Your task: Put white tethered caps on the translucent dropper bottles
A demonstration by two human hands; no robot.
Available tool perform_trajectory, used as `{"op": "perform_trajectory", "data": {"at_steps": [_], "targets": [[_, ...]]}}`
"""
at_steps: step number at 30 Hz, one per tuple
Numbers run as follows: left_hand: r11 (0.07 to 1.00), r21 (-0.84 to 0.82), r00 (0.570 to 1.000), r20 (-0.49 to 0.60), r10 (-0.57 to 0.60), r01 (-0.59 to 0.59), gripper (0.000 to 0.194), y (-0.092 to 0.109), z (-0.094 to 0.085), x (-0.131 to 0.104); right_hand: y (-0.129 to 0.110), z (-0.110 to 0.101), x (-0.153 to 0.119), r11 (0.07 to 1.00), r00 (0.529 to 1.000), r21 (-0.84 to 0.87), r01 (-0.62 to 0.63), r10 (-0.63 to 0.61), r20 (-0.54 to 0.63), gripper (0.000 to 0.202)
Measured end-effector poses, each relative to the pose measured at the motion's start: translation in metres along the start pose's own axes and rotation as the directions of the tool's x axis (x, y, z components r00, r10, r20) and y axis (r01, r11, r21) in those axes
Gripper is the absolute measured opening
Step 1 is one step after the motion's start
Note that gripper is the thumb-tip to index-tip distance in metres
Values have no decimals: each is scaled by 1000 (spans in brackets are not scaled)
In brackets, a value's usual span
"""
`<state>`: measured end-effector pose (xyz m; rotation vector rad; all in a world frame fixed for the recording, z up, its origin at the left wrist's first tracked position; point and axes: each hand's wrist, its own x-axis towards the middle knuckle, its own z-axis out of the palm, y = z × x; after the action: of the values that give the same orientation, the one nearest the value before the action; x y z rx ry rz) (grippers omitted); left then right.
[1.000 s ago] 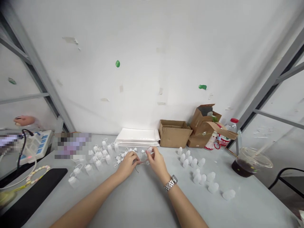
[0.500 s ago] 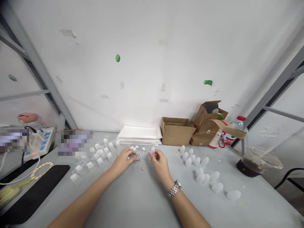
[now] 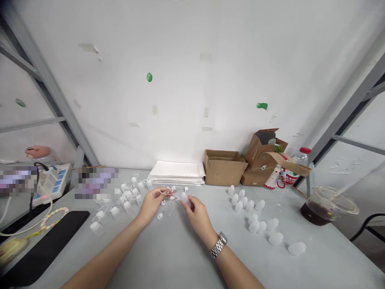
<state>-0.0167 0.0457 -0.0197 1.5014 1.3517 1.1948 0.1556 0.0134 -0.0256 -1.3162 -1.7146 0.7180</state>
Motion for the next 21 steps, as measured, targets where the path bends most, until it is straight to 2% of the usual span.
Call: {"op": "perform_trajectory", "data": {"at_steps": [3, 8, 15, 21], "targets": [[994, -92, 998, 7, -55, 56, 32, 4, 0, -3, 2, 4, -1, 1000, 1000, -28, 5, -5, 2, 27], [981, -161, 994, 15, -106, 107, 25, 8, 5, -9, -3, 5, -2, 997, 999, -63, 39, -38, 27, 17], [973, -210, 995, 18, -100, 101, 23, 11, 10, -15, -4, 9, -4, 995, 1000, -95, -20, 22, 20, 16], [965, -247, 996, 22, -87, 90, 19, 10, 16, -17, -7, 12, -6, 999, 999, -35, -29, 30, 41, 16]]}}
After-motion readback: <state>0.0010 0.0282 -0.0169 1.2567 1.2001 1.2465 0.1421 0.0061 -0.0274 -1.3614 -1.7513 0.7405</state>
